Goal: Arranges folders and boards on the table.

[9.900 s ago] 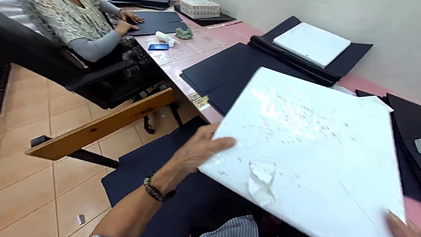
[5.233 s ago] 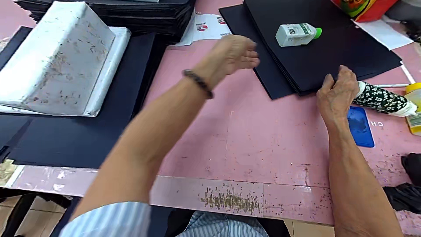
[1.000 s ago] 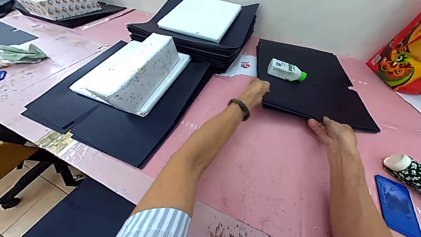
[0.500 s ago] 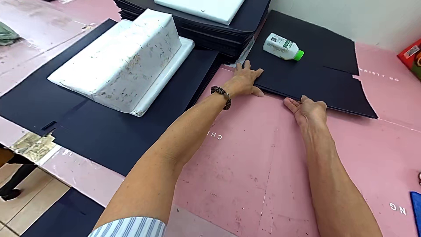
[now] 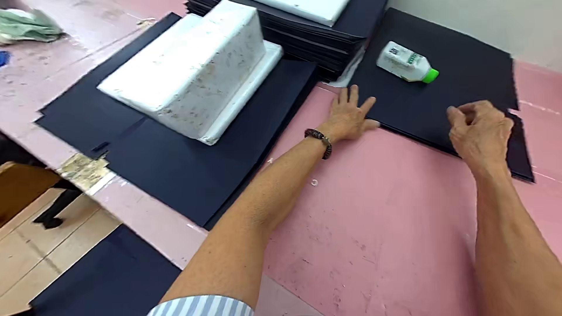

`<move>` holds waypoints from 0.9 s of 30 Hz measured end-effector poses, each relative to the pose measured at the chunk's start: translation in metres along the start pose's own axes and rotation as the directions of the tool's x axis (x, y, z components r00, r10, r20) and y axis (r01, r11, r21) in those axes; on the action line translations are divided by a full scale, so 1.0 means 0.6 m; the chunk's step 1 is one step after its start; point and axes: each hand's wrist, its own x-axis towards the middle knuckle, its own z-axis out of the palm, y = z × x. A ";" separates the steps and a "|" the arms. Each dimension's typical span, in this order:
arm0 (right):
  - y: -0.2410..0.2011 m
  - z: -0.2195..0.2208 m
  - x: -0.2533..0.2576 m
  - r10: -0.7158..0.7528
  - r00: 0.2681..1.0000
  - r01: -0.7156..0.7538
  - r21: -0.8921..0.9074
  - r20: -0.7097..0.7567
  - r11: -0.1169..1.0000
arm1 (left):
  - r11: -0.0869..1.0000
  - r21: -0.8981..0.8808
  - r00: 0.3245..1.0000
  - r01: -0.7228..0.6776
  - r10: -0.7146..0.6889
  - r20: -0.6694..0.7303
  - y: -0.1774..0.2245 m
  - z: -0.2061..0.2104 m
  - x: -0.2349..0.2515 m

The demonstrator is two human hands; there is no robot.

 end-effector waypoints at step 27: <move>0.128 0.045 0.173 0.205 0.954 -0.241 -0.156 -0.217 0.958 | 0.995 0.083 0.999 0.048 -0.049 0.021 0.004 -0.005 -0.002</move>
